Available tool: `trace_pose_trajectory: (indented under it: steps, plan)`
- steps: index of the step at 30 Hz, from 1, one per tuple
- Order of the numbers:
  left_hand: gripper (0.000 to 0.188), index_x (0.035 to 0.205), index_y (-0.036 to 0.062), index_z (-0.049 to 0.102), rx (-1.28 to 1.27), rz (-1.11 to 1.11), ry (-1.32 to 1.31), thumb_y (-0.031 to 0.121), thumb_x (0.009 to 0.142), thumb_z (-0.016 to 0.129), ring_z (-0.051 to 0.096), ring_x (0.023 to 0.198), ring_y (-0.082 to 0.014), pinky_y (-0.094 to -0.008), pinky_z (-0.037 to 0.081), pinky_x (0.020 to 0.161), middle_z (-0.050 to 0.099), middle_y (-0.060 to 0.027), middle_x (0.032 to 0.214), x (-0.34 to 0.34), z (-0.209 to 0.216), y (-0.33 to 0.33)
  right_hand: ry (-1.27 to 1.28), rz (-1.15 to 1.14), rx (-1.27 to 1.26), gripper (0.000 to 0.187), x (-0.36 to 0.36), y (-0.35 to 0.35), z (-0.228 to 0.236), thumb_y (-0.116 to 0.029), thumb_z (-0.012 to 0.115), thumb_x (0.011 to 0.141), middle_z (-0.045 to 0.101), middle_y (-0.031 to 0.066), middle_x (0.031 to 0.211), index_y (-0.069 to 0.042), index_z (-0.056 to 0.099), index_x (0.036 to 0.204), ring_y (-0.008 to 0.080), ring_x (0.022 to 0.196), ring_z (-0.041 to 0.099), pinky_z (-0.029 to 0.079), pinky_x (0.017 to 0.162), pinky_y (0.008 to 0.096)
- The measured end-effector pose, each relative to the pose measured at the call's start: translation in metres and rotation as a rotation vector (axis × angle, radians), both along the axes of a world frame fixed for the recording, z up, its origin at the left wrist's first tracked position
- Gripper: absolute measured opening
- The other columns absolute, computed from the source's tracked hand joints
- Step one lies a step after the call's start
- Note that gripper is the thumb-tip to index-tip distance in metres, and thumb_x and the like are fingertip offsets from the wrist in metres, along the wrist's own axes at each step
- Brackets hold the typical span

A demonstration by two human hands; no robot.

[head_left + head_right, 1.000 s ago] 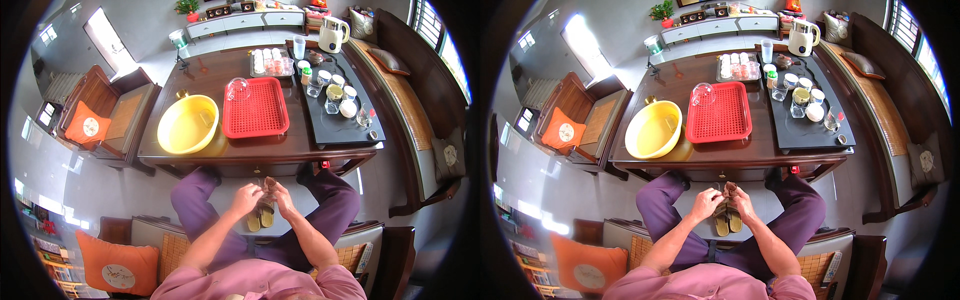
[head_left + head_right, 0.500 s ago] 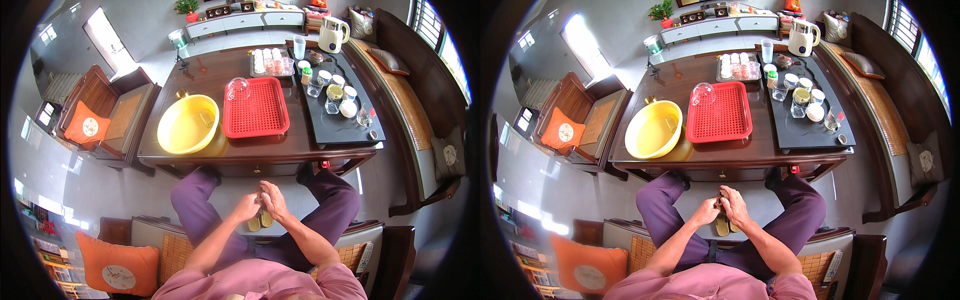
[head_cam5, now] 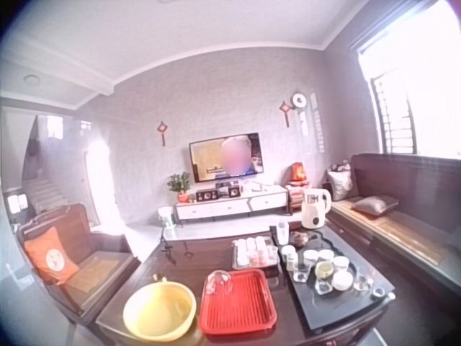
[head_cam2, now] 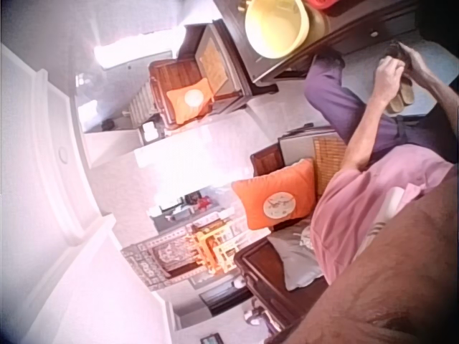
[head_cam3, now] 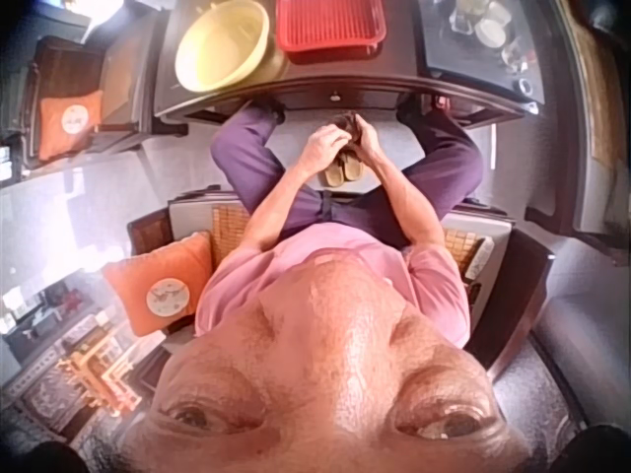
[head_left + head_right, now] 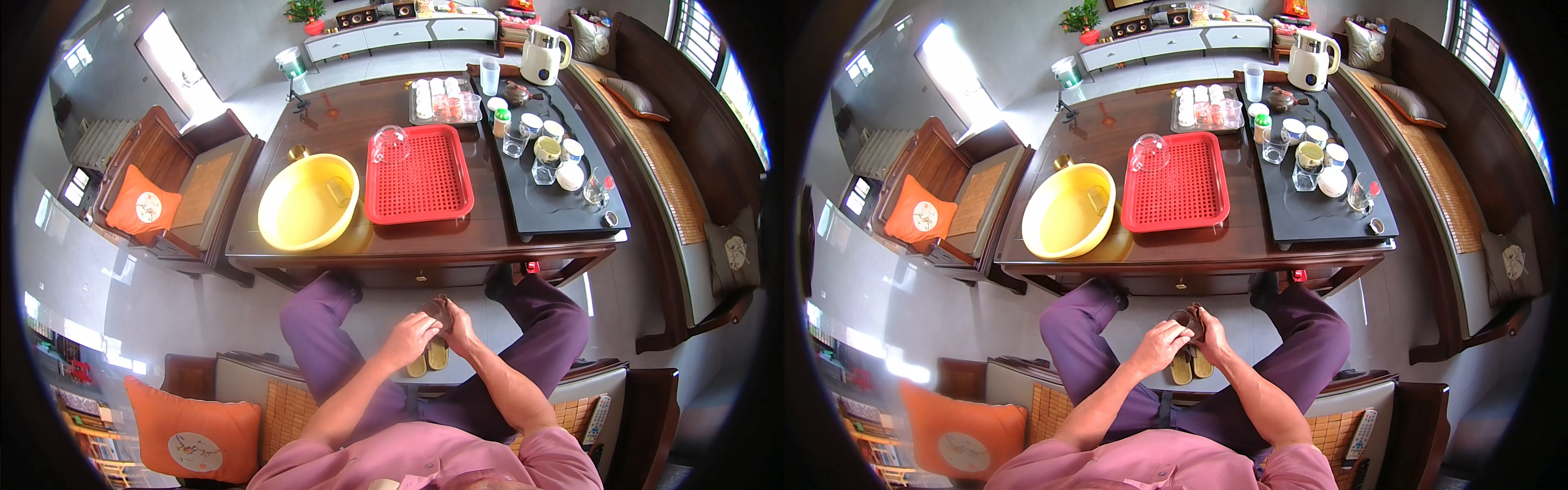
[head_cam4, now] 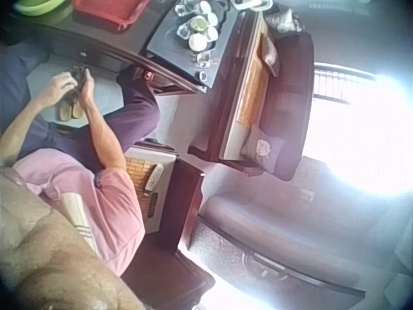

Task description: The person wipes a small glass cup with a cloth by hand and then dips their fingers into a bowl of water.

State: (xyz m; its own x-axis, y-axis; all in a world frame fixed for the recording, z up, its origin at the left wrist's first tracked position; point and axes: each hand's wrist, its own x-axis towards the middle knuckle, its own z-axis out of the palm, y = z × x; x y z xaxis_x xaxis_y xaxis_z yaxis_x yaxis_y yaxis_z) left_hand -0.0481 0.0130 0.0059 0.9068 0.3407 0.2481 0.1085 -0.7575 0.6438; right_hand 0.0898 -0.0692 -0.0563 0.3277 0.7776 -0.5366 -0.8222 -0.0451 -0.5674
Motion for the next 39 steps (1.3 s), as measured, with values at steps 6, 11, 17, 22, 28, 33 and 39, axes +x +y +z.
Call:
trace_pose_trajectory:
  steps: [6,11,17,22,28,33,39]
  plan:
    - [0.012,0.099,0.0021,0.066,0.273,0.045,0.059,0.009,0.089,0.064,0.057,0.091,-0.0265,-0.0379,0.049,0.084,0.06,-0.0086,0.095,0.0,-0.012,-0.005,0.084,0.047,0.044,0.04,0.002,-0.004,-0.012,-0.031,0.036,0.106,0.064,0.0099,0.124,-0.004,0.056,0.129,0.0233,0.113,0.06,0.049,0.093,0.0417]
    - [0.012,0.099,0.0018,0.066,0.251,0.113,0.032,0.008,0.089,0.064,0.057,0.089,-0.0271,-0.0375,0.049,0.084,0.06,-0.0088,0.093,0.002,-0.007,-0.005,0.136,0.061,0.103,0.038,0.004,-0.005,-0.014,-0.028,0.036,0.106,0.065,0.009,0.118,-0.005,0.057,0.127,0.0248,0.112,0.059,0.047,0.099,0.0452]
    - [0.012,0.1,0.0025,0.066,0.152,0.178,-0.052,0.01,0.091,0.06,0.06,0.089,-0.0329,-0.042,0.051,0.08,0.062,-0.0114,0.097,0.005,-0.015,0.01,-0.044,0.152,-0.023,0.037,0.003,-0.009,0.005,-0.029,0.04,0.106,0.065,0.0069,0.11,-0.007,0.058,0.129,0.0194,0.1,0.06,0.048,0.094,0.0402]
    - [0.013,0.1,0.0037,0.067,-0.116,0.265,-0.04,0.012,0.092,0.061,0.064,0.091,-0.0351,-0.0426,0.052,0.078,0.065,-0.013,0.097,-0.001,-0.011,0.014,-0.521,0.155,-0.007,0.036,0.001,-0.006,0.013,-0.025,0.045,0.105,0.064,0.0009,0.1,-0.005,0.058,0.131,0.0136,0.096,0.057,0.043,0.091,0.0295]
    - [0.015,0.101,0.0037,0.068,-0.322,0.211,-0.011,0.015,0.094,0.061,0.065,0.089,-0.0328,-0.0396,0.052,0.079,0.066,-0.013,0.096,-0.002,-0.004,0.013,-0.032,0.024,0.297,0.045,0.004,-0.005,0.003,-0.032,0.043,0.105,0.064,0.0076,0.119,-0.001,0.053,0.135,0.0206,0.112,0.057,0.042,0.1,0.0379]
    - [0.018,0.103,0.002,0.068,-0.486,0.112,0.017,0.016,0.095,0.061,0.066,0.088,-0.0305,-0.0373,0.052,0.08,0.068,-0.0141,0.098,-0.002,0.004,0.012,0.065,0.044,0.237,0.042,0.008,-0.009,0.002,-0.034,0.043,0.104,0.065,0.0098,0.123,-0.003,0.058,0.128,0.0238,0.114,0.059,0.044,0.102,0.0401]
    - [0.019,0.104,-0.0004,0.067,-0.474,0.153,0.046,0.015,0.095,0.061,0.067,0.092,-0.032,-0.0381,0.052,0.082,0.068,-0.016,0.099,-0.002,-0.007,0.006,-0.499,0.107,0.122,0.039,0.001,-0.007,0.003,-0.032,0.045,0.105,0.067,0.0073,0.113,0.0,0.061,0.121,0.0153,0.102,0.061,0.048,0.09,0.0293]
